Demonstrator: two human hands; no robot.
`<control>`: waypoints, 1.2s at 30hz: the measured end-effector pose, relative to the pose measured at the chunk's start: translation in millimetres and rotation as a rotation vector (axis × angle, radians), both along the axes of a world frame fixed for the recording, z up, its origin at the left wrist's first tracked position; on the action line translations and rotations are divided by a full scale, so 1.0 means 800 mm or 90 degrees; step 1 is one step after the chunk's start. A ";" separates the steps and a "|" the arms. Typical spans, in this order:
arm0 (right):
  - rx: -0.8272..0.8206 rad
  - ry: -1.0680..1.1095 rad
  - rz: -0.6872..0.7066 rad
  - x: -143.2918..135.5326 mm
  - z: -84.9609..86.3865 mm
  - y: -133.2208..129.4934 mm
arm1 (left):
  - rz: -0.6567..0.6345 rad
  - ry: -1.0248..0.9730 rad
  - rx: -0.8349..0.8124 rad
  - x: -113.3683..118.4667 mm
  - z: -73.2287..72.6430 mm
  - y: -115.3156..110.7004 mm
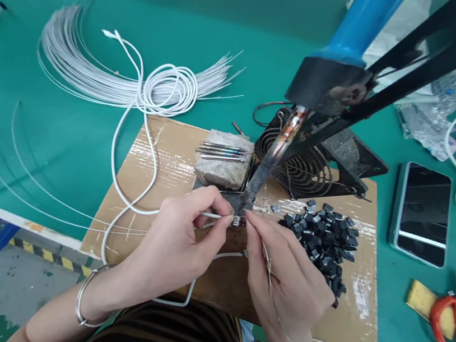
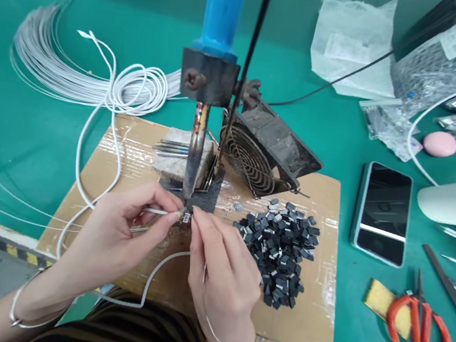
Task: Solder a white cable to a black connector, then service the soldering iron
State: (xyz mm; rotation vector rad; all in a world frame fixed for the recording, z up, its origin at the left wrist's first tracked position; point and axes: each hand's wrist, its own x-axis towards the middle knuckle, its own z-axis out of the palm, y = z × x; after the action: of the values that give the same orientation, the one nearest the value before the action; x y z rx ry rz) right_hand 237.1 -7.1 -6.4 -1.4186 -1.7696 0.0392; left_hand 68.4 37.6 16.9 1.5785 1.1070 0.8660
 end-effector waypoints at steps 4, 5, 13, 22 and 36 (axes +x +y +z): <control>-0.015 -0.098 0.049 0.010 -0.001 -0.002 | -0.014 0.004 -0.013 -0.001 0.000 -0.001; -0.020 -0.114 0.069 0.012 0.000 -0.002 | -0.017 0.001 -0.020 -0.002 0.000 0.000; -0.025 -0.099 0.110 0.015 0.004 0.001 | -0.022 -0.011 -0.022 -0.001 -0.004 0.000; -0.036 0.123 -0.087 0.011 0.000 -0.013 | -0.011 -0.011 -0.021 -0.004 -0.001 0.001; -0.180 0.455 -0.071 -0.006 -0.010 -0.032 | 0.003 -0.024 -0.001 -0.002 -0.002 0.001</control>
State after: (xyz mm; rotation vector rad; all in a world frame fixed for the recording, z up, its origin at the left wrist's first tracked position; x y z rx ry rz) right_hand 232.2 -32.5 -14.5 -1.4515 -1.1166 0.6754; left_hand 66.7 38.5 14.9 1.5531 1.0850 0.8948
